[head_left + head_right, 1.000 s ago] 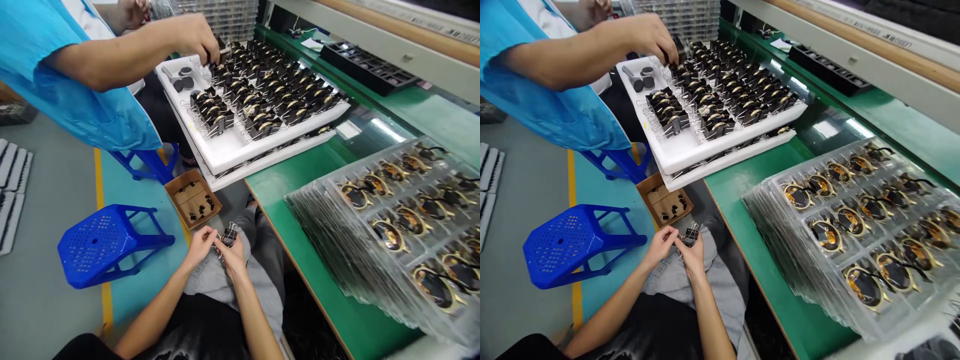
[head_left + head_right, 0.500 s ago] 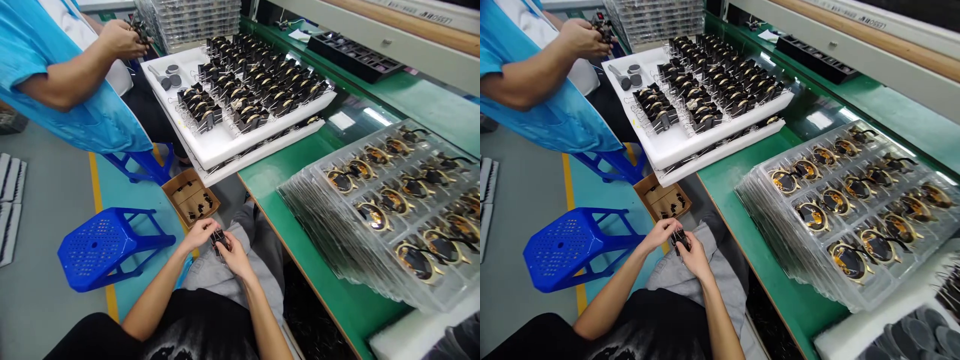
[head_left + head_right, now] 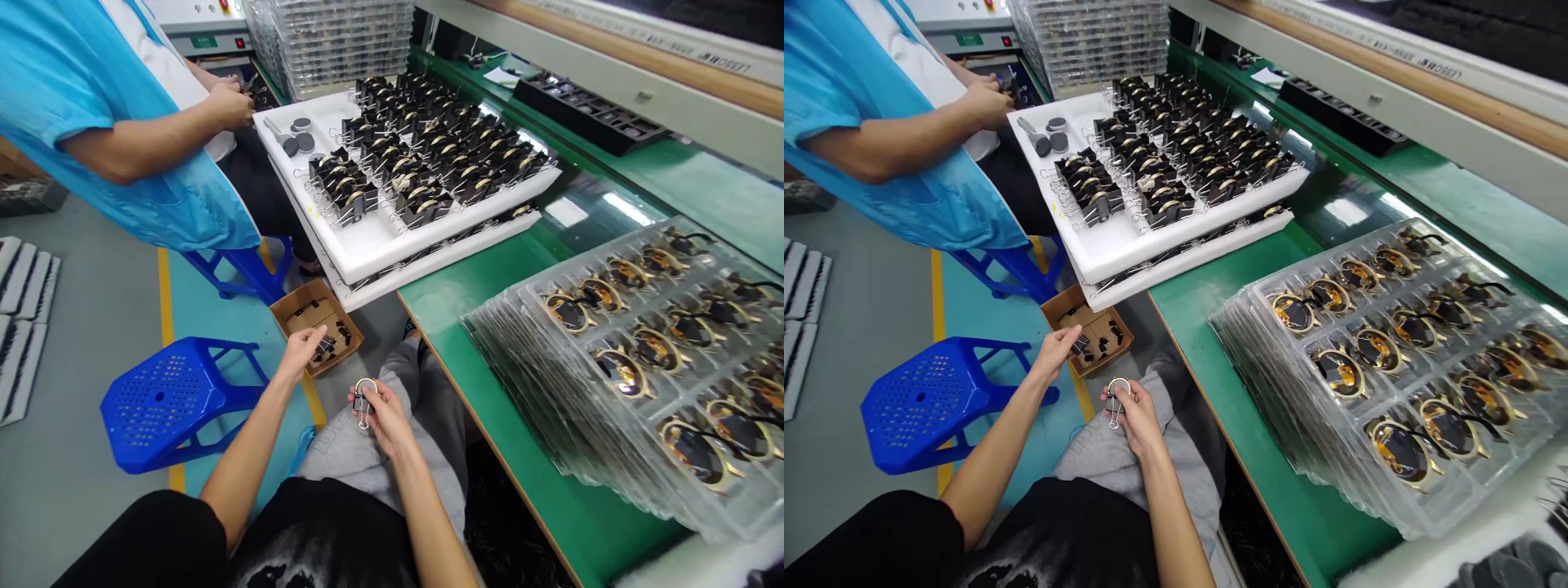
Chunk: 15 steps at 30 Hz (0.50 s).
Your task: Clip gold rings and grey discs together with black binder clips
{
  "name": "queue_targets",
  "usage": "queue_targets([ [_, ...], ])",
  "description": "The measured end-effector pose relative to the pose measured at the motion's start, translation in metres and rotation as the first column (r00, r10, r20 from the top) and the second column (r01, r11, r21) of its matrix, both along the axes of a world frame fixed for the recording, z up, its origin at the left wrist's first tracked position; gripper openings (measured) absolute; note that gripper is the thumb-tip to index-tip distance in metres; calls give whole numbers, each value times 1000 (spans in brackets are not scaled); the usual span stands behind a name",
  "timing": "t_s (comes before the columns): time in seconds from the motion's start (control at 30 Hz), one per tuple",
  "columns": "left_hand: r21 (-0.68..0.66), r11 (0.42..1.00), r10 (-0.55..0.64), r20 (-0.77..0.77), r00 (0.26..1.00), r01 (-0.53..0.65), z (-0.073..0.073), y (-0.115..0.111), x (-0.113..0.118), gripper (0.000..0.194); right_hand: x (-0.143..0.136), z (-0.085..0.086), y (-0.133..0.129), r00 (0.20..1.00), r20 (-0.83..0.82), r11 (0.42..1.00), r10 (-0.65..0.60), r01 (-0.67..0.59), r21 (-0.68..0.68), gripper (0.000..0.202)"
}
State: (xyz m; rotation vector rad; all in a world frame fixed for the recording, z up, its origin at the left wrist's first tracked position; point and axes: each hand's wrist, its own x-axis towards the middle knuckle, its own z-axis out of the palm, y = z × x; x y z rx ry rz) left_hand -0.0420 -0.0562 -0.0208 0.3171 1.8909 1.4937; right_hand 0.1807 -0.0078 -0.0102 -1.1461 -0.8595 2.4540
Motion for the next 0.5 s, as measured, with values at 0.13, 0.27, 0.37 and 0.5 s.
queue_targets([
  [0.13,-25,999,-40,5,999,41,3,-5,-14,44,-14,-4,0,979,-39,976,-199,195,-92,43],
  [0.27,-63,985,-165,-28,986,163,0,-13,3,29,-27,-6,1,918,-74,916,-390,379,-134,42],
  [0.37,-128,983,-147,-147,978,129,-8,-11,10,30,-33,-7,1,891,-76,889,-448,434,-146,41],
  [0.5,-226,974,-41,-311,950,-32,-14,-5,6,50,-33,-11,-2,876,-56,871,-479,466,-157,42],
])
